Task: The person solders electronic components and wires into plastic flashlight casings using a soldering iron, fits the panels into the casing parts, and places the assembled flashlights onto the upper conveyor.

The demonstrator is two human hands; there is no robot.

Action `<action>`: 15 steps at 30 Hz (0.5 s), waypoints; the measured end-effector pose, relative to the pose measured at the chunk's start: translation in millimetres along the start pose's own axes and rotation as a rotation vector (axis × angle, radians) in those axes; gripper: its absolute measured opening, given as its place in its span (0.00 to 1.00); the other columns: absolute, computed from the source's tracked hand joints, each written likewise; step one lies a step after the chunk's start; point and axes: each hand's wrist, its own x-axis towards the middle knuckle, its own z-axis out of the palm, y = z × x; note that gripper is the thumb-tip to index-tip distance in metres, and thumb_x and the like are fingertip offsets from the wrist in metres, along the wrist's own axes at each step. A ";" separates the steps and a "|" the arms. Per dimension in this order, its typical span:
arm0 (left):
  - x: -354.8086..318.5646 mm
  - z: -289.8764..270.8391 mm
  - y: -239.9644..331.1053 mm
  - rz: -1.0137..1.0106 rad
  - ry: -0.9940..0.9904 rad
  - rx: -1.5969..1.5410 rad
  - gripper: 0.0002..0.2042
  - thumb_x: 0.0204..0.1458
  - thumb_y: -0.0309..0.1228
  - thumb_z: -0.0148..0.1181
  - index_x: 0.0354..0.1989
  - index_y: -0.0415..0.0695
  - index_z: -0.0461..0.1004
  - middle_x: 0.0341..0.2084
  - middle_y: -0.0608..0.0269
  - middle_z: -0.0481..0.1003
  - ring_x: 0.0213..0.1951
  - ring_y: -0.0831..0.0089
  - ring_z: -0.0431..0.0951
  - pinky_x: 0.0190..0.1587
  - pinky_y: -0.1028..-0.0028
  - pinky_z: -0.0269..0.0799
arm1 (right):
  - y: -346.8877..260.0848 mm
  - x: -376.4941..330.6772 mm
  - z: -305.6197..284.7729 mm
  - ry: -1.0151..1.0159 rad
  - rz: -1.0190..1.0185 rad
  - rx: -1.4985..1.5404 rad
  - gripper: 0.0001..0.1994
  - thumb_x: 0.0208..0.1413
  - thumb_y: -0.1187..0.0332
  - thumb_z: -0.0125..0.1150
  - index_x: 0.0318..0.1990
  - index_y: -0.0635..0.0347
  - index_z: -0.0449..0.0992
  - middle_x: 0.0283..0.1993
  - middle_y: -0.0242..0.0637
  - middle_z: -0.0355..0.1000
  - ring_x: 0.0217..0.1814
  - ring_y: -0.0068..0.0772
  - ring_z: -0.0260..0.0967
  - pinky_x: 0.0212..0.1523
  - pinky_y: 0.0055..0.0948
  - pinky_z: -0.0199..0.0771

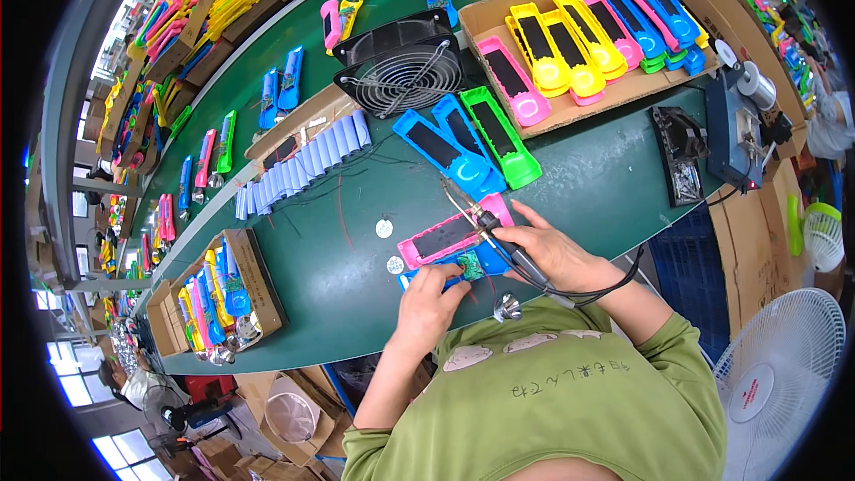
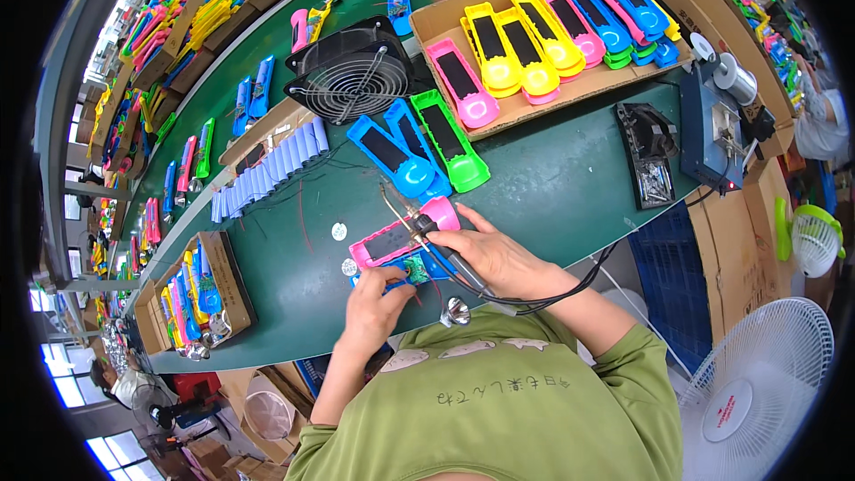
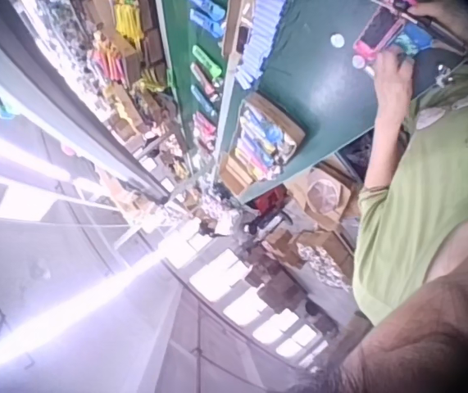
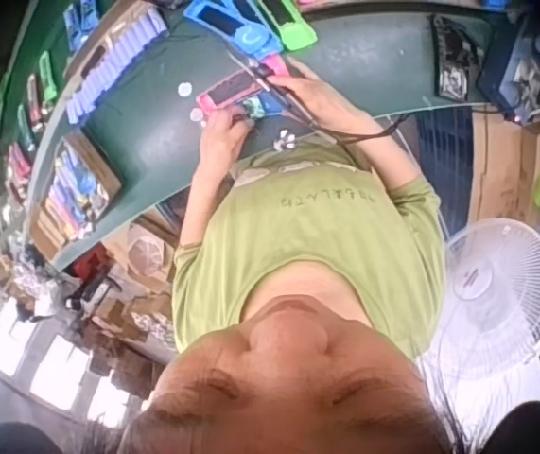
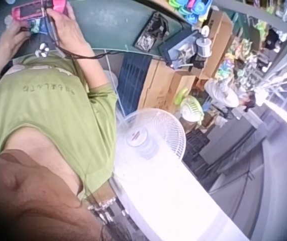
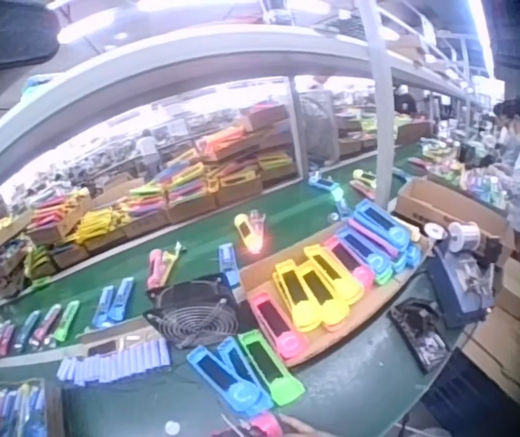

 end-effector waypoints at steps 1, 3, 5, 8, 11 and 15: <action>-2.0 7.6 -0.3 0.013 0.088 -0.009 0.10 0.35 0.21 0.60 0.30 0.43 0.73 0.32 0.61 0.70 0.34 0.63 0.70 0.34 0.69 0.68 | -0.1 0.4 -0.5 0.015 -0.017 -0.003 0.33 0.43 0.74 0.61 0.57 0.54 0.51 0.44 0.41 0.69 0.46 0.44 0.68 0.63 0.55 0.43; -1.6 20.2 0.0 0.010 0.179 -0.017 0.10 0.36 0.21 0.61 0.29 0.43 0.72 0.31 0.61 0.71 0.32 0.64 0.70 0.34 0.69 0.67 | -3.4 -1.1 -0.2 0.032 0.008 0.001 0.31 0.43 0.73 0.62 0.56 0.55 0.53 0.43 0.42 0.69 0.46 0.43 0.69 0.63 0.54 0.44; -3.3 31.9 0.2 -0.120 0.359 -0.110 0.10 0.35 0.21 0.63 0.29 0.44 0.72 0.27 0.63 0.71 0.30 0.65 0.69 0.32 0.69 0.65 | -10.8 -4.5 -0.3 0.046 0.033 0.006 0.30 0.43 0.73 0.63 0.54 0.56 0.56 0.42 0.42 0.70 0.46 0.43 0.69 0.63 0.54 0.45; -0.1 41.1 6.9 -0.172 0.433 -0.076 0.09 0.35 0.21 0.64 0.27 0.45 0.74 0.23 0.65 0.71 0.28 0.66 0.68 0.30 0.71 0.62 | -20.3 -15.4 4.2 0.277 0.071 -0.006 0.21 0.39 0.73 0.68 0.43 0.62 0.68 0.34 0.40 0.74 0.36 0.35 0.73 0.59 0.50 0.53; 2.3 41.2 11.4 -0.159 0.435 -0.007 0.08 0.35 0.21 0.65 0.25 0.45 0.74 0.24 0.65 0.69 0.28 0.67 0.67 0.29 0.72 0.60 | -23.8 -32.4 9.3 0.433 -0.013 -0.050 0.19 0.36 0.72 0.70 0.38 0.63 0.70 0.27 0.38 0.74 0.28 0.31 0.73 0.58 0.49 0.56; -0.5 35.2 17.1 -0.310 0.406 -0.112 0.07 0.35 0.20 0.65 0.24 0.42 0.74 0.30 0.62 0.67 0.31 0.69 0.68 0.32 0.73 0.63 | -48.5 -41.7 -2.8 0.298 0.138 -0.093 0.14 0.38 0.76 0.66 0.34 0.63 0.70 0.22 0.36 0.72 0.21 0.29 0.70 0.57 0.49 0.57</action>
